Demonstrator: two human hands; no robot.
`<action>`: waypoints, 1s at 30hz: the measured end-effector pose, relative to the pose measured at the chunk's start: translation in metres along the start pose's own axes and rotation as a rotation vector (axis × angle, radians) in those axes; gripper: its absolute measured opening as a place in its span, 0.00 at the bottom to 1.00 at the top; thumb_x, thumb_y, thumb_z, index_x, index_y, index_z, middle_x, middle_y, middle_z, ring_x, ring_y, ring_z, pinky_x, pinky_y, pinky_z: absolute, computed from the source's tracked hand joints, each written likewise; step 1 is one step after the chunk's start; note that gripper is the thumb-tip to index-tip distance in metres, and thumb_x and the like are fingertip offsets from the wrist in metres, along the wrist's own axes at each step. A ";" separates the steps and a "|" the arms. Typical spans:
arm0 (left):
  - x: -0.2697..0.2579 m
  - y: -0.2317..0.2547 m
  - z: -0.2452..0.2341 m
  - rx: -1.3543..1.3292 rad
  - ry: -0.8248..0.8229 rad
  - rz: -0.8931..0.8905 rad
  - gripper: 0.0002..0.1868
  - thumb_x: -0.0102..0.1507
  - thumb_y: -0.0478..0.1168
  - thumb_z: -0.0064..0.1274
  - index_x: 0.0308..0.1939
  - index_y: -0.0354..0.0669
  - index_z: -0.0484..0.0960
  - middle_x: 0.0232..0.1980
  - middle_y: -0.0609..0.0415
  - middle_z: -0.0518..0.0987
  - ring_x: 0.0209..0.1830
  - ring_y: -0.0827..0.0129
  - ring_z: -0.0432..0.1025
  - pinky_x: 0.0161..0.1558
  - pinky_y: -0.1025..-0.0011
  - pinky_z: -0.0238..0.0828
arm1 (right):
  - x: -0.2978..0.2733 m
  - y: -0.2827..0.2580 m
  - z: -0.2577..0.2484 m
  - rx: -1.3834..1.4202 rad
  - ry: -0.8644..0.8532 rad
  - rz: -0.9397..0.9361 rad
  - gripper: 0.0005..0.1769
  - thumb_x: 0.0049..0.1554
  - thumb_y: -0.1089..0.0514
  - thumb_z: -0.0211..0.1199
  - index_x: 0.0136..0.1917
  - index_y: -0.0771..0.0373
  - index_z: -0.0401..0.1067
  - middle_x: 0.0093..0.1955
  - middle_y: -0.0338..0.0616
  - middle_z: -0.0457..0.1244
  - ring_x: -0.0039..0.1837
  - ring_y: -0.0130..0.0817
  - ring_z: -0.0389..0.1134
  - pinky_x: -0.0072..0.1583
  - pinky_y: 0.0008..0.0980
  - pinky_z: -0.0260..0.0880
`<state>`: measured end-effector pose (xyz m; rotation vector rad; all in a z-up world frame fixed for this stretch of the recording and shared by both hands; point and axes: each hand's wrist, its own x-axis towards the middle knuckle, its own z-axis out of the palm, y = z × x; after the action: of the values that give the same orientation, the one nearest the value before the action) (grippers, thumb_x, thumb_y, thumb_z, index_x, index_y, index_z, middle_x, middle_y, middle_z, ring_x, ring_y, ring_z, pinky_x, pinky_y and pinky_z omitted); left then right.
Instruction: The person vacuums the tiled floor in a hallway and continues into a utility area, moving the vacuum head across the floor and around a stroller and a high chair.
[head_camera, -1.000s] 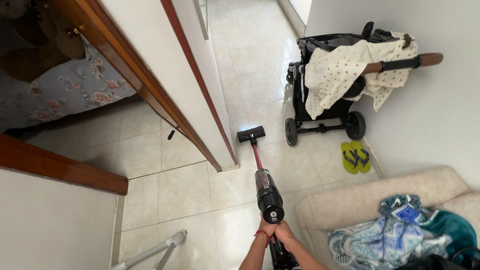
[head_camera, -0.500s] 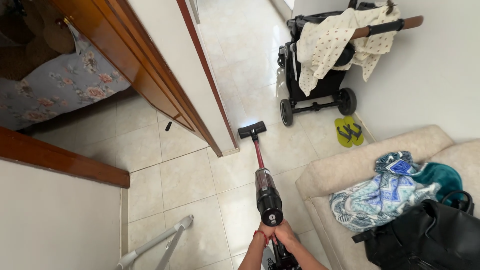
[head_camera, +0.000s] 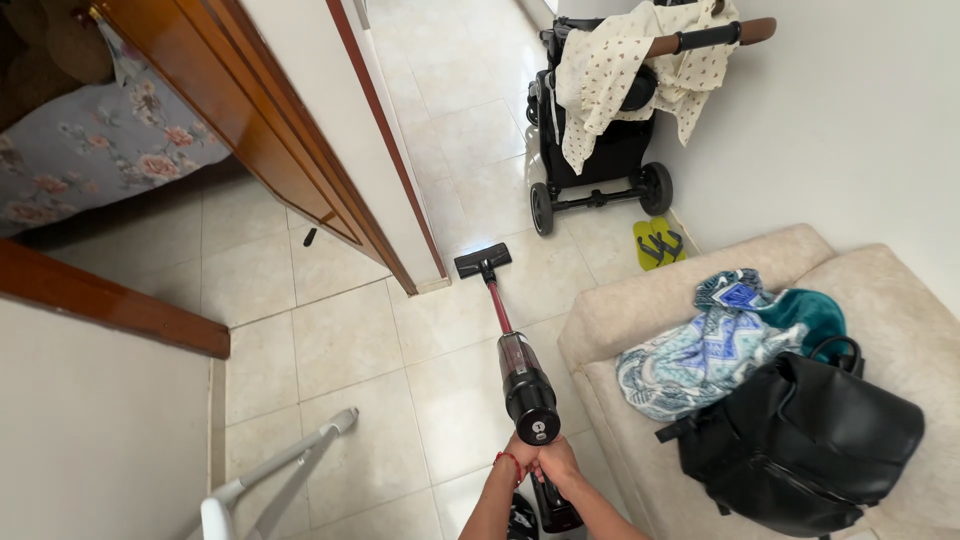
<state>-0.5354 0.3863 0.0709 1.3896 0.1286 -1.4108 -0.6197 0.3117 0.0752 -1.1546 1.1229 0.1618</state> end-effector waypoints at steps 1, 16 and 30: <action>-0.002 -0.005 0.008 -0.007 0.001 0.004 0.20 0.57 0.44 0.73 0.45 0.41 0.80 0.24 0.53 0.77 0.12 0.66 0.67 0.14 0.67 0.63 | -0.002 0.007 -0.008 -0.008 -0.002 -0.002 0.09 0.51 0.69 0.52 0.33 0.68 0.71 0.27 0.47 0.65 0.27 0.35 0.64 0.30 0.35 0.64; -0.028 -0.053 -0.001 -0.046 -0.124 -0.099 0.21 0.56 0.45 0.76 0.36 0.42 0.77 0.24 0.52 0.75 0.15 0.65 0.68 0.19 0.67 0.66 | -0.009 0.075 0.001 -0.149 0.116 -0.014 0.11 0.50 0.64 0.54 0.31 0.72 0.72 0.25 0.50 0.66 0.26 0.36 0.67 0.29 0.36 0.67; 0.020 0.030 -0.065 0.115 -0.107 -0.126 0.19 0.60 0.46 0.70 0.40 0.37 0.78 0.24 0.49 0.76 0.14 0.65 0.69 0.16 0.65 0.68 | 0.034 -0.009 0.063 -0.055 0.122 0.046 0.09 0.51 0.66 0.54 0.33 0.71 0.72 0.27 0.48 0.66 0.28 0.35 0.67 0.31 0.35 0.66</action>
<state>-0.4668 0.4082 0.0535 1.4162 0.0673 -1.6155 -0.5592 0.3426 0.0521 -1.2013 1.2603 0.1602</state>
